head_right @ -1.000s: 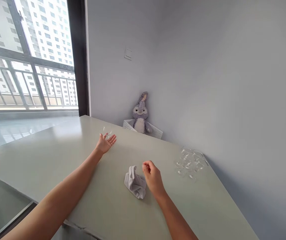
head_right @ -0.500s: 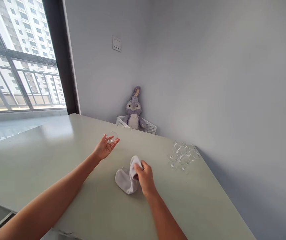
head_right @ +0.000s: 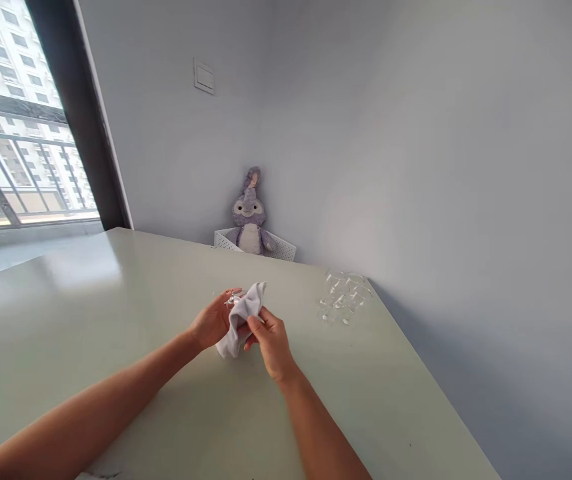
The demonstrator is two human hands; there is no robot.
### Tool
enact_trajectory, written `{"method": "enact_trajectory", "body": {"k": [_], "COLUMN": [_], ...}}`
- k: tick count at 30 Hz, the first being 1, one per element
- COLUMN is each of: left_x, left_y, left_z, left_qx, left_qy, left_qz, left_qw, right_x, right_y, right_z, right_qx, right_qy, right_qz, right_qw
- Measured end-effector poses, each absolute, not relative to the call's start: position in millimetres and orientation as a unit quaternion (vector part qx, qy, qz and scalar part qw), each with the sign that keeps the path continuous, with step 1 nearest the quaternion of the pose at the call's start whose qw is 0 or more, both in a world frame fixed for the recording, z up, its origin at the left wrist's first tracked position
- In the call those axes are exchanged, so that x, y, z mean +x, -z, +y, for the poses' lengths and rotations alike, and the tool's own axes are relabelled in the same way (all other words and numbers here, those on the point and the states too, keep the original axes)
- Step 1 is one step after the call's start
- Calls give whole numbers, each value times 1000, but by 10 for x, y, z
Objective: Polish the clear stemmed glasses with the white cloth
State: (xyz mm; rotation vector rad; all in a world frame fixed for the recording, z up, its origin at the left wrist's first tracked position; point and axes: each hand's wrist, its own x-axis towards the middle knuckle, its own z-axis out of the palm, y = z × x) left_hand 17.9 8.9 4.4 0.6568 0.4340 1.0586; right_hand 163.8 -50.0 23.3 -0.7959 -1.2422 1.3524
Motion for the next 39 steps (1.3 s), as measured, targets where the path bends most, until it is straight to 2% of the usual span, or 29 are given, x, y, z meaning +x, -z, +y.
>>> {"method": "enact_trajectory", "body": {"k": [3, 6, 12, 16, 18, 21, 24, 27, 29, 32, 36, 39], "left_x": [183, 198, 255, 238, 211, 173, 143, 109, 92, 103, 153, 139], "left_y": [-80, -87, 13, -46, -109, -165, -130, -47, -15, -42, -114, -94], "left_z": [64, 28, -46, -46, -40, -23, 35, 130, 172, 146, 48, 71], "left_qx": [332, 373, 470, 502, 538, 580, 570, 564, 564, 523, 491, 554], "left_qy": [-491, -504, -451, -475, -500, -502, -486, -434, -400, -438, -459, -439], "left_qz": [218, 215, 284, 280, 263, 247, 281, 374, 416, 375, 262, 278], "left_qw": [775, 749, 704, 666, 625, 592, 600, 595, 591, 628, 693, 650], "right_x": [1593, 1569, 1537, 1572, 1597, 1596, 1526, 1444, 1431, 1498, 1613, 1589], "right_y": [-208, -90, 109, 60, 20, -4, 31, 101, 134, 116, 14, -26], "right_z": [-550, -534, -446, -401, -390, -418, -493, -548, -542, -465, -380, -435], "right_qx": [-378, -423, -464, -406, -360, -333, -365, -427, -456, -452, -345, -333], "right_qy": [-508, -470, -423, -561, -644, -684, -618, -454, -392, -474, -640, -650], "right_qz": [-620, -642, -594, -451, -363, -326, -436, -595, -633, -547, -363, -380], "right_qw": [463, 433, 503, 563, 569, 561, 543, 507, 487, 521, 582, 567]}}
